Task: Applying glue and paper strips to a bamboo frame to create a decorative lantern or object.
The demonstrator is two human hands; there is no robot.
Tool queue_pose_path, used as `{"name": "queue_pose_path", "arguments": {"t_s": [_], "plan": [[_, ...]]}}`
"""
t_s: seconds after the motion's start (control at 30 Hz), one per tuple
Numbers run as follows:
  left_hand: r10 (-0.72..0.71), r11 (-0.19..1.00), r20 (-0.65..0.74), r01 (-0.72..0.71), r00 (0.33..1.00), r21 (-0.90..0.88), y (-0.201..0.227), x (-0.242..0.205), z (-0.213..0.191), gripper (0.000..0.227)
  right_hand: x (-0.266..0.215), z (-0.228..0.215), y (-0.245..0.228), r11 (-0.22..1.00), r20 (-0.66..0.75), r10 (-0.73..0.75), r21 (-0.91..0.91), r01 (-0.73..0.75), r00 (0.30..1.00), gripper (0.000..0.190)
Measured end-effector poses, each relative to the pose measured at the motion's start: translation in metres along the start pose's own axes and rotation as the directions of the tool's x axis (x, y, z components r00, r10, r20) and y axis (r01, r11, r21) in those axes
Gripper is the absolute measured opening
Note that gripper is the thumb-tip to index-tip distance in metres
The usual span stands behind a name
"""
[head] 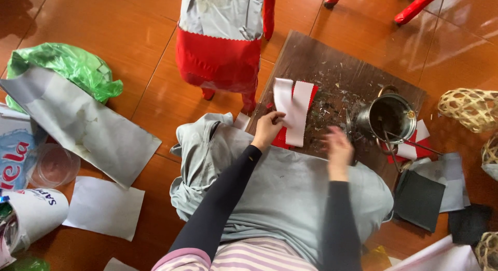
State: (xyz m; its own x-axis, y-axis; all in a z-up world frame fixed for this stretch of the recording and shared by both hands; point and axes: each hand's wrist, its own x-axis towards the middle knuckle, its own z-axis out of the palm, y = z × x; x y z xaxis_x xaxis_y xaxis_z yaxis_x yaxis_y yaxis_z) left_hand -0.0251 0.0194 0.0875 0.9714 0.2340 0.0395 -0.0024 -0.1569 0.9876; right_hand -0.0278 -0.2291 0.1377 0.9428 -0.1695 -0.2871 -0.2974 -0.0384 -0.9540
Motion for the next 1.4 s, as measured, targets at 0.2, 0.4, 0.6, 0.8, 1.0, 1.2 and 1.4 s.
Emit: {"name": "queue_pose_path", "arguments": {"t_s": [0.2, 0.4, 0.6, 0.8, 1.0, 1.2, 1.4], "plan": [[-0.21, 0.815, 0.239, 0.305, 0.948, -0.492, 0.095, -0.02, -0.044, 0.035, -0.037, 0.074, -0.042, 0.658, 0.254, -0.653, -0.277, 0.701, 0.713, 0.057], [-0.179, 0.695, 0.401, 0.404, 0.898, -0.595, 0.154, -0.04, -0.083, 0.044, -0.068, 0.09, -0.103, 0.578, 0.277, -0.742, -0.197, 0.792, 0.61, 0.018], [0.577, 0.74, 0.11, -0.574, 0.81, 0.351, 0.196, -0.044, -0.094, 0.053, -0.085, 0.097, -0.126, 0.74, 0.274, -0.593, -0.183, 0.647, 0.757, 0.013], [0.583, 0.732, 0.132, -0.588, 0.802, 0.344, 0.195, -0.038, -0.095, 0.028, -0.099, 0.111, -0.146, 0.664, 0.324, -0.669, -0.142, 0.734, 0.668, 0.016], [0.588, 0.789, 0.058, -0.587, 0.807, 0.181, 0.245, -0.031, -0.144, 0.028, -0.078, 0.123, -0.163, 0.753, 0.43, -0.508, -0.2, 0.627, 0.746, 0.04], [0.372, 0.842, -0.3, -0.455, 0.879, -0.289, 0.264, -0.024, -0.22, 0.01, -0.03, 0.127, -0.163, 0.808, 0.524, -0.401, -0.184, 0.56, 0.751, 0.019], [0.552, 0.82, -0.536, -0.532, 0.639, 0.211, 0.241, 0.031, -0.273, 0.009, -0.032, 0.171, -0.25, 0.786, 0.479, -0.618, 0.368, 0.497, 0.623, 0.015]]}}
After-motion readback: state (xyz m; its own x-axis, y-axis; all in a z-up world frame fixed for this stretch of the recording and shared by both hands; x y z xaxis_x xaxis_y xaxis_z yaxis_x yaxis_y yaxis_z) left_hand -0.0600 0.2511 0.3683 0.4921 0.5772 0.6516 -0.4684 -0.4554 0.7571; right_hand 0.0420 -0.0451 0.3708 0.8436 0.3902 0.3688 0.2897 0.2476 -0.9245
